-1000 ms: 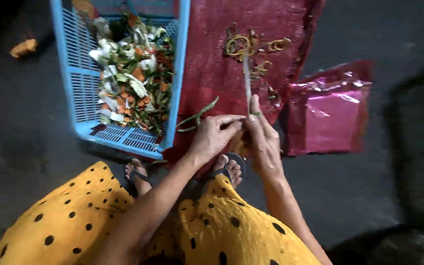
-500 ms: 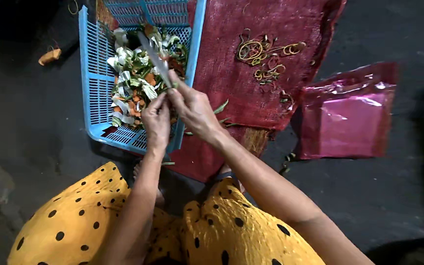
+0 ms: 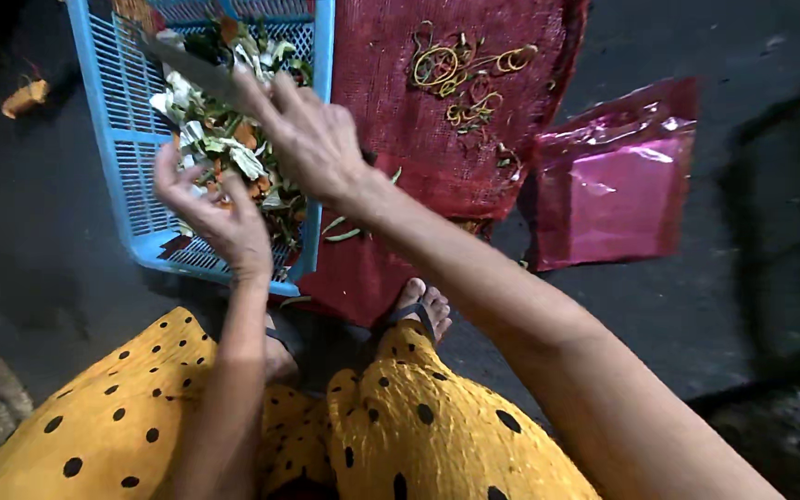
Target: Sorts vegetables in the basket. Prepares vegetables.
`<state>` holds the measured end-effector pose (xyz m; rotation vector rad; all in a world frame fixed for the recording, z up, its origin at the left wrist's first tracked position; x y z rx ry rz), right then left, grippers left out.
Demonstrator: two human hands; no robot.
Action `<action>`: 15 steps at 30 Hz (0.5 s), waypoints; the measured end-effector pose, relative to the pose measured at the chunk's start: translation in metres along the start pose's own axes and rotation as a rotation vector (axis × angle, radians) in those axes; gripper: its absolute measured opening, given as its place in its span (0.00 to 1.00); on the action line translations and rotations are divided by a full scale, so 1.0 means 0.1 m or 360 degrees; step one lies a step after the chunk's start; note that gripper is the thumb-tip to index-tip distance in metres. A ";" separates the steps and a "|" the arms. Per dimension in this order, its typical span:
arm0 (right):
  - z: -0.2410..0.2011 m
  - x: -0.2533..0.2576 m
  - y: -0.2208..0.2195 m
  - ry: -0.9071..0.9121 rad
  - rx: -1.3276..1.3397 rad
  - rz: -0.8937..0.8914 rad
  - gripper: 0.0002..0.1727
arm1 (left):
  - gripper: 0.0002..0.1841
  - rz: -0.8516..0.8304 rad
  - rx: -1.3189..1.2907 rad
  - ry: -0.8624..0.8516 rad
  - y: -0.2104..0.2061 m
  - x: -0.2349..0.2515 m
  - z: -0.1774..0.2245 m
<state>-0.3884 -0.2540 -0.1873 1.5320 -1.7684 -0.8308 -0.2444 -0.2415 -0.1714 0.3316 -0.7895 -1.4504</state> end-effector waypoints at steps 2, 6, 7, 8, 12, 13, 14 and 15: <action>0.25 0.06 0.17 -0.0139 0.0193 -0.0154 0.36 | 0.17 -0.0232 -0.0058 -0.0303 -0.19 -0.16 0.29; 0.81 -0.04 0.50 -0.0288 0.0613 -0.0146 0.36 | 0.17 -0.0844 -0.0072 -0.0321 -0.65 -0.72 0.54; 0.95 -0.13 0.56 -0.0289 0.0732 -0.0071 0.35 | 0.13 -0.0895 -0.0048 -0.0302 -0.80 -0.81 0.47; 1.06 -0.25 0.61 -0.0293 0.0840 -0.0006 0.33 | 0.12 -0.0981 0.0016 -0.0256 -0.94 -0.87 0.40; 1.30 -0.91 0.76 -0.0507 0.1130 0.0201 0.27 | 0.24 -0.1447 0.0394 0.0017 -1.32 -0.84 0.12; 1.32 -1.08 0.73 -0.0621 0.1198 0.0255 0.26 | 0.23 -0.1509 0.0487 0.0016 -1.36 -0.81 0.07; 1.32 -1.26 0.68 -0.0760 0.1270 0.0294 0.25 | 0.19 -0.1544 0.0559 -0.0002 -1.39 -0.79 0.03; 1.31 -1.43 0.62 -0.0901 0.1328 0.0303 0.25 | 0.17 -0.1541 0.0573 -0.0016 -1.40 -0.78 0.00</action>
Point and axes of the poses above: each hand's wrist, its own x-axis towards the middle knuckle, its own y-axis out of the back of the hand, z = x × y, the point moved 3 cm from there along x, towards the middle knuckle, and after that the axes turned 2 degrees about -x, right-handed, at the moved point
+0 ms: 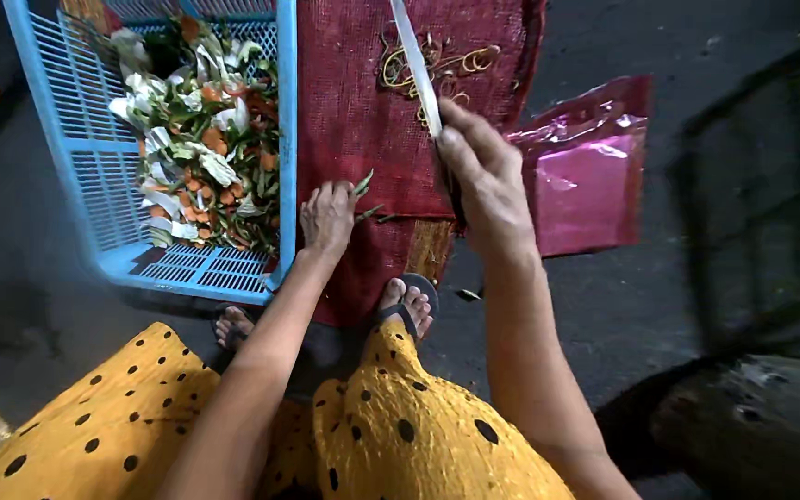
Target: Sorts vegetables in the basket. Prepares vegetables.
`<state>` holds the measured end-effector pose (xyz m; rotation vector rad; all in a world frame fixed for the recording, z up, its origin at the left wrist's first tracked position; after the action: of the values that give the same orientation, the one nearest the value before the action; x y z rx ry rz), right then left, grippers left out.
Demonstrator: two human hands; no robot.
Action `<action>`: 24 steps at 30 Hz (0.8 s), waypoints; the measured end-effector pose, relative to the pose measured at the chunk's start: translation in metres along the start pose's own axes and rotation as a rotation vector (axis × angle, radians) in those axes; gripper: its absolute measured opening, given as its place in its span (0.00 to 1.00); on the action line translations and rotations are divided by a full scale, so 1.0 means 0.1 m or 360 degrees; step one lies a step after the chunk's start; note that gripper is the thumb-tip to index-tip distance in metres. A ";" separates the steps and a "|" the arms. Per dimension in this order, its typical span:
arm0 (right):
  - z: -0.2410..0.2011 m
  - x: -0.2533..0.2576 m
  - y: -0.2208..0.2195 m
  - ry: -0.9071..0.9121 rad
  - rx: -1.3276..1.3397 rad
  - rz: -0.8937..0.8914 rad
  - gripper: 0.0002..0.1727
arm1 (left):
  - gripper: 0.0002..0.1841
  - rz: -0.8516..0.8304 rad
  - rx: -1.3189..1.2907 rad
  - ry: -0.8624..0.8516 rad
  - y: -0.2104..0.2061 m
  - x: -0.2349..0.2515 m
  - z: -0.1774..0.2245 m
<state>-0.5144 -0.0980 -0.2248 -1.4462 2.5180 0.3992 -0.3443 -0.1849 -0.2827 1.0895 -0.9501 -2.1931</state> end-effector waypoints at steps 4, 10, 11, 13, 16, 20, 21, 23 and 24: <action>0.39 -0.53 -0.09 -0.0474 0.0101 0.0118 0.24 | 0.15 0.0119 -0.0460 -0.0120 0.13 -0.07 0.04; 0.50 -0.67 -0.28 -0.0645 0.0302 0.0118 0.26 | 0.13 -0.0059 -0.1103 -0.0241 0.23 -0.25 0.14; 0.47 -0.67 -0.29 -0.0659 0.0356 0.0076 0.26 | 0.12 -0.0060 -0.1107 -0.0265 0.24 -0.28 0.15; 0.43 -0.66 -0.29 -0.0664 0.0476 -0.0008 0.27 | 0.12 -0.0063 -0.1045 -0.0363 0.30 -0.39 0.21; 0.42 -0.63 -0.32 -0.0618 0.0603 -0.0044 0.28 | 0.11 -0.0046 -0.0838 -0.0530 0.36 -0.50 0.28; 0.40 -0.63 -0.34 -0.0591 0.0659 -0.0044 0.28 | 0.10 0.0018 -0.0669 -0.0653 0.33 -0.53 0.29; 0.40 -0.63 -0.34 -0.0584 0.0665 -0.0049 0.28 | 0.10 -0.0003 -0.0691 -0.0649 0.32 -0.52 0.29; 0.42 -0.64 -0.32 -0.0555 0.0684 -0.0088 0.28 | 0.11 -0.0153 -0.0928 -0.0573 0.28 -0.45 0.28; 0.41 -0.64 -0.31 -0.0520 0.0689 -0.0119 0.28 | 0.13 -0.0254 -0.1114 -0.0514 0.25 -0.41 0.27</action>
<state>-0.4538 -0.0474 -0.2478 -1.1916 2.1160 0.0600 -0.3408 -0.1621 -0.2325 0.4996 -0.1536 -2.5751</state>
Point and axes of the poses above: each hand's wrist, its own x-axis towards the middle knuckle, its own y-axis out of the back of the hand, z = x × y, the point moved 3 cm from there along x, towards the middle knuckle, and after that the axes turned 2 degrees about -x, right-handed, at the moved point
